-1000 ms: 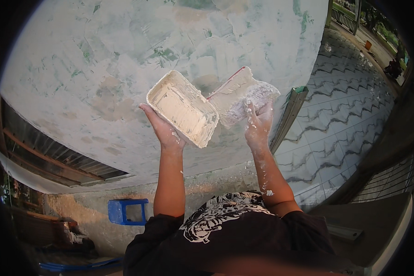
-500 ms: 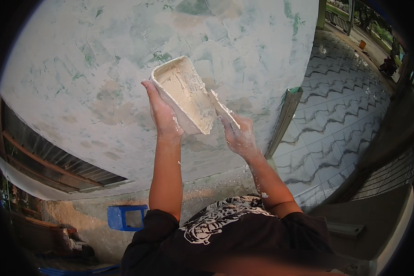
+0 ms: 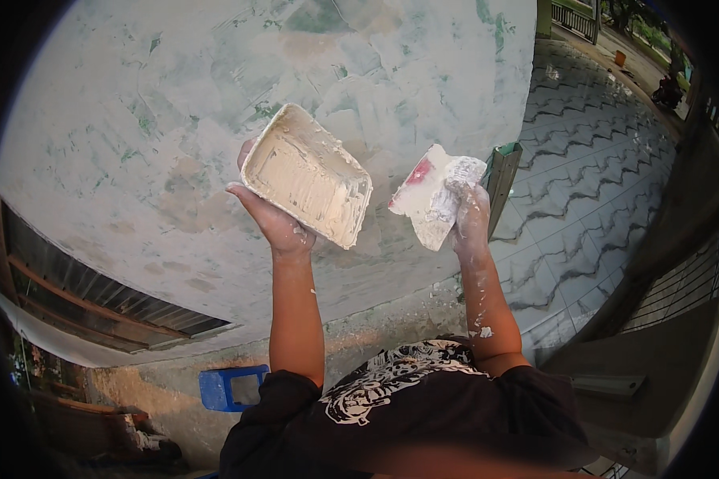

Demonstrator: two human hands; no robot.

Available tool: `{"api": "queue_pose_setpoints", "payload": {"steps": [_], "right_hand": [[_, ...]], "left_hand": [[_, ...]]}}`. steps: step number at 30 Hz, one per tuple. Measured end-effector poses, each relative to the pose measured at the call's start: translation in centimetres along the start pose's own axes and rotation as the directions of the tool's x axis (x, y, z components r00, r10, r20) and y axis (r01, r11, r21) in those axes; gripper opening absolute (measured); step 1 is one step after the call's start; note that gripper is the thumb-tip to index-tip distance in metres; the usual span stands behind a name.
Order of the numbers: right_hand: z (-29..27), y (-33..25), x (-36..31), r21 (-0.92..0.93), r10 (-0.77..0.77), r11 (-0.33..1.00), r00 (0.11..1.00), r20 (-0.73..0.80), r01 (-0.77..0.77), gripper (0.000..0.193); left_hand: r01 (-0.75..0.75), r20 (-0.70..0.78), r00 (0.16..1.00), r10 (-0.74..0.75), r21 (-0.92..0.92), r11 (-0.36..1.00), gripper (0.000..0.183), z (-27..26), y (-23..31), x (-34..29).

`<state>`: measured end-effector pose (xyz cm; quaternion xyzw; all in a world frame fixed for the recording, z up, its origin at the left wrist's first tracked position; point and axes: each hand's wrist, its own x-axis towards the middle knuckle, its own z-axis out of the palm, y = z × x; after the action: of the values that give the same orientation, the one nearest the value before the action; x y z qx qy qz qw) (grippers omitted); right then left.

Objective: Applying putty or plaster to an exterior wall using a scraper.

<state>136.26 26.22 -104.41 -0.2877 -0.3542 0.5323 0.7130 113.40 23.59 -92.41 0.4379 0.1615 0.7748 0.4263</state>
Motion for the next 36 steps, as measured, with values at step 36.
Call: {"api": "queue_pose_setpoints", "payload": {"steps": [36], "right_hand": [[2.1,1.0,-0.4,-0.004,-0.273,0.961,0.946,-0.176,0.276,0.028]], "left_hand": [[0.4,-0.021,0.916,-0.402,-0.057,0.915,0.065,-2.6,-5.4,-2.3]]}}
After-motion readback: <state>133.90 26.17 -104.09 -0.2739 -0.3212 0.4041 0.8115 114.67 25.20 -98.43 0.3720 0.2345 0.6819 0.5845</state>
